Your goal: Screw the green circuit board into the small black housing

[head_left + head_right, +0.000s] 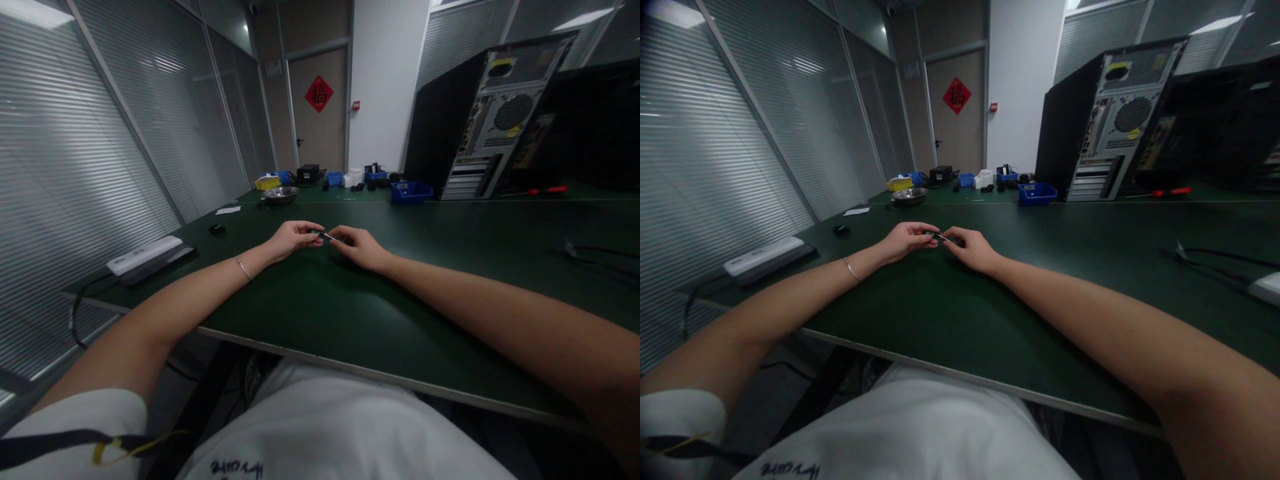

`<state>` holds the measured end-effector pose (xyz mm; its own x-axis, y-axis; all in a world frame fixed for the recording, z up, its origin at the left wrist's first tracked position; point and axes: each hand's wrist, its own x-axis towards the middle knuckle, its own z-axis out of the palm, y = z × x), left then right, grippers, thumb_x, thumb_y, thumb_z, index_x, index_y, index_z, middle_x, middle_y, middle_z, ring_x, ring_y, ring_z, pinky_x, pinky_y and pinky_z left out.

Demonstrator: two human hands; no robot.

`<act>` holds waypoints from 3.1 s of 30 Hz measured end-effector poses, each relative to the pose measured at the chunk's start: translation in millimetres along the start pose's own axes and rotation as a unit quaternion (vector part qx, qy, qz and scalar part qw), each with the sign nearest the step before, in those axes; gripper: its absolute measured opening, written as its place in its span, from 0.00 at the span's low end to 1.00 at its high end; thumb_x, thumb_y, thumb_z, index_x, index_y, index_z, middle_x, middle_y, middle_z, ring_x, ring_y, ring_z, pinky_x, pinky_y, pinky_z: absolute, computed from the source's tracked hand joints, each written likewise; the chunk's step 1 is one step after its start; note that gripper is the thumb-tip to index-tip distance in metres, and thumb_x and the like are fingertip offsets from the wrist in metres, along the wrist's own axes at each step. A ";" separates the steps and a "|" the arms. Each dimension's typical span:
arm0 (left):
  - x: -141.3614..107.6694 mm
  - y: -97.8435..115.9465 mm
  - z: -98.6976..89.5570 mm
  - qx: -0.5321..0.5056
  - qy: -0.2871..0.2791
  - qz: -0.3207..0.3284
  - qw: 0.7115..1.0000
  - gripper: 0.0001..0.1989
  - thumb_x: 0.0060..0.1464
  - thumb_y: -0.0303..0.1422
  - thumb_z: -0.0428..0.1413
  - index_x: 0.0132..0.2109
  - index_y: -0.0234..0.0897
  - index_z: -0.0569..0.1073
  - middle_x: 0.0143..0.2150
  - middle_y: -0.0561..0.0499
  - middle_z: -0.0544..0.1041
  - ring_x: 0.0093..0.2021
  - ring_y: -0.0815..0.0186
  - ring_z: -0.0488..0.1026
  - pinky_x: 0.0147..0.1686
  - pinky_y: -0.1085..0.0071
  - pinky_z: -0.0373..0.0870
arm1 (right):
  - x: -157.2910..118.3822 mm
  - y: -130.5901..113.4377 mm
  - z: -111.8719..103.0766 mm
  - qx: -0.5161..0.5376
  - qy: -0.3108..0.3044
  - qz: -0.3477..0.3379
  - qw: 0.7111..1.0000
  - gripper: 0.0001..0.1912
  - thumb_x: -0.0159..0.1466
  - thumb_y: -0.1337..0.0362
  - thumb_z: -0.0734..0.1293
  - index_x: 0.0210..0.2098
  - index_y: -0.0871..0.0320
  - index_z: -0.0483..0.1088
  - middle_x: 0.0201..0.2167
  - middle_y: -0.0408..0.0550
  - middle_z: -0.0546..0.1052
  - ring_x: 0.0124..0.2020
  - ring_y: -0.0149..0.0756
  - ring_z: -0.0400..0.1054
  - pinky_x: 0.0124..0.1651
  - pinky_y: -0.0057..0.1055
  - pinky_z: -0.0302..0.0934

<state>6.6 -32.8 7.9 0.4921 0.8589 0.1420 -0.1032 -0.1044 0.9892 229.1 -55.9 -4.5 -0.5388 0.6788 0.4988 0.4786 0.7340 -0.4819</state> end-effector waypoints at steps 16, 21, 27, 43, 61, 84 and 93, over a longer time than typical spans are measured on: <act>2.3 -5.4 -6.5 -0.066 -0.038 -0.049 0.996 0.12 0.56 0.18 0.53 0.45 0.29 0.76 0.37 0.42 0.81 0.38 0.63 0.80 0.50 0.60 0.73 | -1.8 -3.5 -3.4 0.025 -0.029 -0.022 0.999 0.12 0.68 0.60 0.63 0.47 0.61 0.69 0.42 0.49 0.75 0.40 0.37 0.72 0.43 0.39 0.68; 0.4 -2.0 -2.7 -0.080 -0.030 -0.044 0.995 0.12 0.56 0.18 0.54 0.47 0.29 0.73 0.38 0.41 0.80 0.40 0.62 0.79 0.50 0.61 0.72 | -1.5 -2.2 -2.2 0.024 -0.031 -0.020 0.999 0.12 0.68 0.60 0.63 0.47 0.61 0.69 0.43 0.49 0.75 0.40 0.37 0.72 0.43 0.39 0.68; 4.8 -1.9 -5.1 -0.097 0.002 -0.003 0.995 0.08 0.54 0.19 0.56 0.42 0.30 0.72 0.41 0.42 0.80 0.41 0.62 0.79 0.52 0.59 0.70 | -1.3 -2.1 -1.2 0.020 -0.024 -0.012 0.999 0.12 0.68 0.60 0.63 0.48 0.61 0.69 0.44 0.49 0.74 0.42 0.38 0.72 0.44 0.41 0.68; 13.1 -7.0 -17.8 -0.067 0.066 0.024 0.995 0.13 0.50 0.21 0.61 0.44 0.33 0.74 0.42 0.46 0.79 0.40 0.69 0.76 0.44 0.70 0.70 | -0.7 0.2 0.2 -0.002 -0.013 0.003 1.000 0.12 0.68 0.61 0.63 0.48 0.61 0.69 0.45 0.50 0.74 0.42 0.38 0.72 0.44 0.40 0.68; 0.8 1.1 -0.3 0.016 -0.012 0.021 1.000 0.16 0.53 0.19 0.58 0.49 0.33 0.75 0.43 0.44 0.80 0.42 0.65 0.77 0.52 0.63 0.69 | -1.4 -2.1 0.4 -0.038 -0.006 0.017 0.999 0.12 0.68 0.61 0.63 0.48 0.61 0.69 0.45 0.50 0.74 0.41 0.38 0.72 0.43 0.39 0.68; 1.7 3.8 -5.4 -0.043 -0.056 -0.054 0.996 0.14 0.56 0.18 0.54 0.48 0.27 0.77 0.40 0.39 0.81 0.40 0.65 0.78 0.47 0.69 0.72 | -3.7 -2.3 -1.5 -0.023 -0.032 0.018 0.999 0.13 0.68 0.61 0.64 0.48 0.61 0.69 0.44 0.49 0.74 0.40 0.37 0.72 0.42 0.39 0.69; 13.0 24.4 -62.6 -0.115 0.154 0.019 0.981 0.11 0.56 0.18 0.54 0.44 0.27 0.76 0.43 0.41 0.78 0.42 0.64 0.76 0.42 0.70 0.75 | -4.1 -6.8 -4.6 -0.017 -0.028 0.041 0.999 0.13 0.68 0.61 0.64 0.49 0.61 0.68 0.45 0.50 0.74 0.41 0.37 0.72 0.42 0.39 0.69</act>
<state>-43.6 7.2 31.5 0.2036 0.9710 0.1252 -0.3255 -0.0534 0.9440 231.3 -63.6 0.1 -0.5342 0.7354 0.4169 0.5460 0.6766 -0.4940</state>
